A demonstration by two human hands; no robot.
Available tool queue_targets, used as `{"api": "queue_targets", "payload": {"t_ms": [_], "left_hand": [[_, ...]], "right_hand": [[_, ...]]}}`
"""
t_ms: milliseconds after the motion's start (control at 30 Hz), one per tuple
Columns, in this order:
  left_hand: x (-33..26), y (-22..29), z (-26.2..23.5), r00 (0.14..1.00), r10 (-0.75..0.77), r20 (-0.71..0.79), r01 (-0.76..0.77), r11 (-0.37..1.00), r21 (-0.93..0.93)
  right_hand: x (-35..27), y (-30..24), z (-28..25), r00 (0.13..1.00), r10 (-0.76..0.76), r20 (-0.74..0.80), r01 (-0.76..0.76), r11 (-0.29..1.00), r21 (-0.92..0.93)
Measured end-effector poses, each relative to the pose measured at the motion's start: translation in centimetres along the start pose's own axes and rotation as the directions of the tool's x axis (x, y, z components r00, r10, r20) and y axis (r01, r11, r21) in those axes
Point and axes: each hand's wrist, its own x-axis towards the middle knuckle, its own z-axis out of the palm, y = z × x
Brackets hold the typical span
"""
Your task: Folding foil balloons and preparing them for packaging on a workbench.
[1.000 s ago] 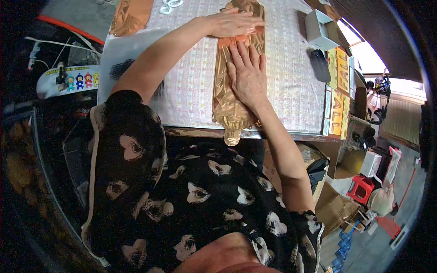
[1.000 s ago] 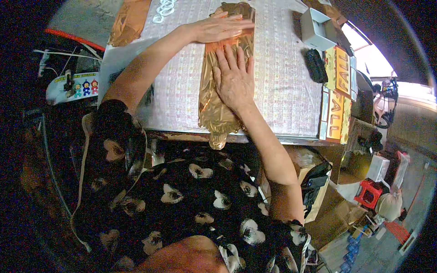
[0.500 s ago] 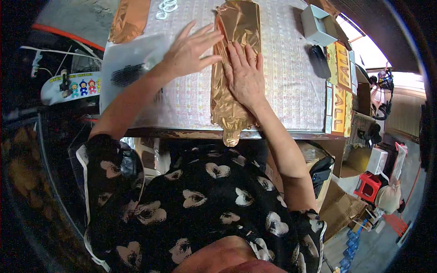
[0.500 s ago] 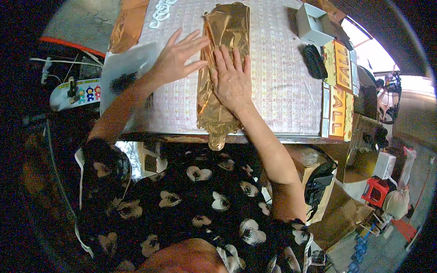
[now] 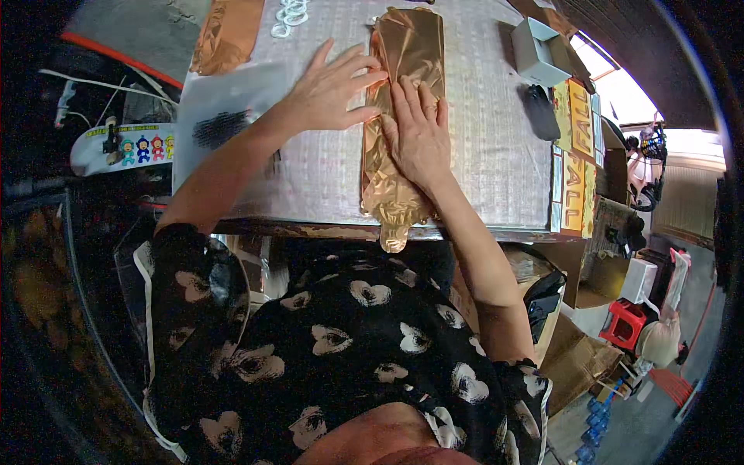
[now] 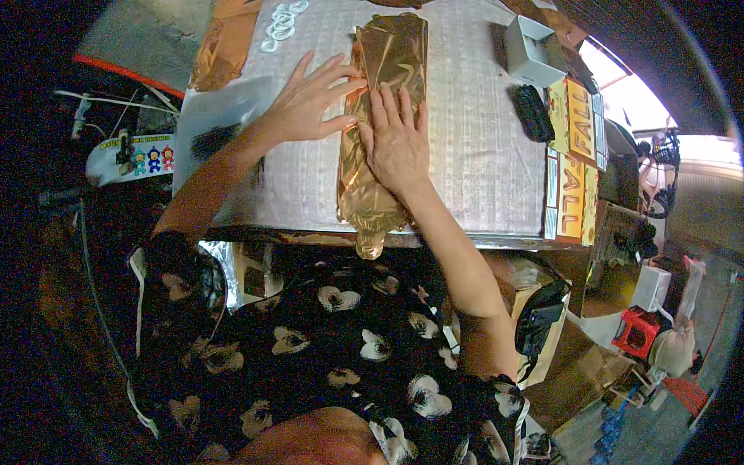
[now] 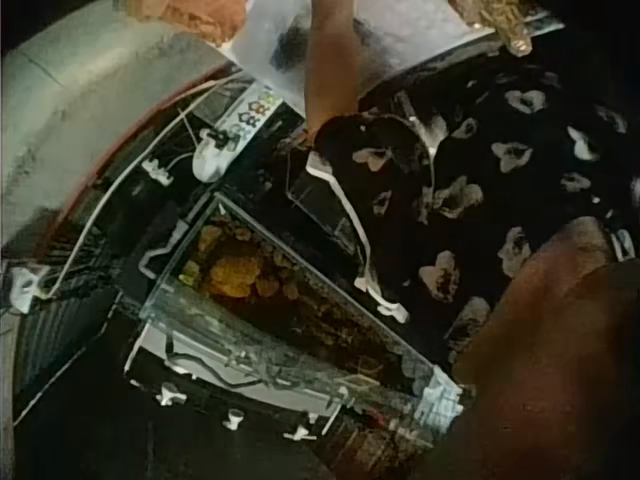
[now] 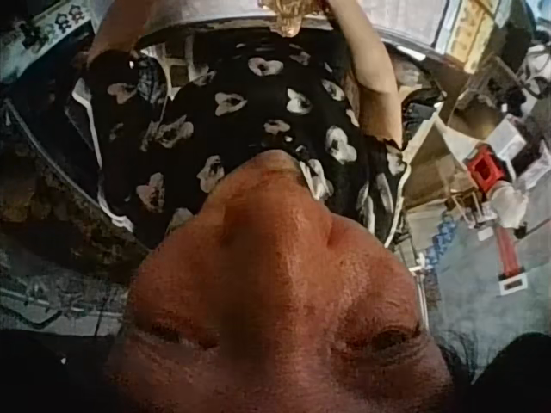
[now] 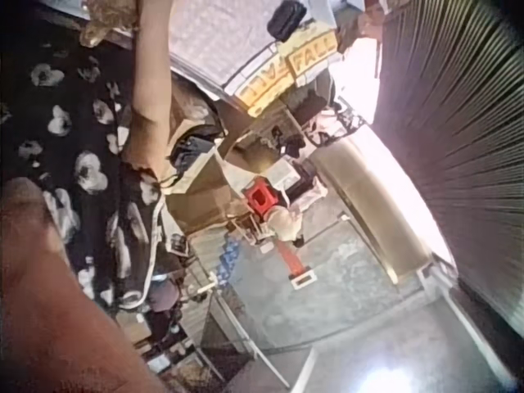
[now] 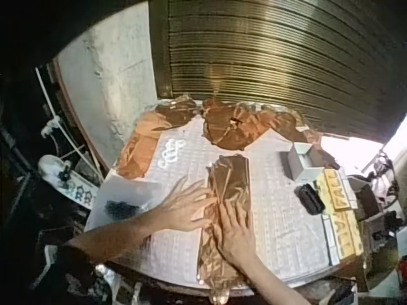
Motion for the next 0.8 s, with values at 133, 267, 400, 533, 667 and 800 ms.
{"api": "queue_targets", "payload": {"t_ms": [133, 267, 400, 533, 667, 800], "left_hand": [[0.0, -0.1, 0.1, 1.0, -0.007, 0.005, 0.007, 1.0, -0.015], [0.3, -0.4, 0.2, 1.0, -0.004, 0.003, 0.004, 0.999, -0.034], [2.9, -1.4, -0.1, 0.975, -0.22, -0.023, 0.211, 0.955, -0.21], [6.7, -3.0, 1.4, 0.852, -0.523, -0.037, 0.439, 0.75, -0.495], [9.4, -4.0, 1.3, 0.794, -0.608, 0.018, 0.543, 0.696, -0.47], [10.1, -5.6, 1.9, 0.703, -0.635, 0.32, 0.678, 0.463, -0.571]], "right_hand": [[0.0, -0.1, 0.0, 1.0, 0.004, -0.011, -0.004, 1.0, 0.006], [0.2, -0.1, 0.1, 0.999, -0.002, -0.032, 0.002, 1.0, 0.001], [0.2, 0.0, 0.0, 1.0, -0.01, -0.022, 0.009, 1.0, -0.026], [0.3, 0.0, 0.1, 0.999, -0.009, -0.036, 0.008, 1.0, -0.027], [0.1, -0.1, 0.0, 1.0, -0.004, -0.017, 0.003, 0.999, -0.039], [-0.1, 0.0, 0.3, 1.0, -0.002, 0.001, 0.002, 0.999, -0.043]]}}
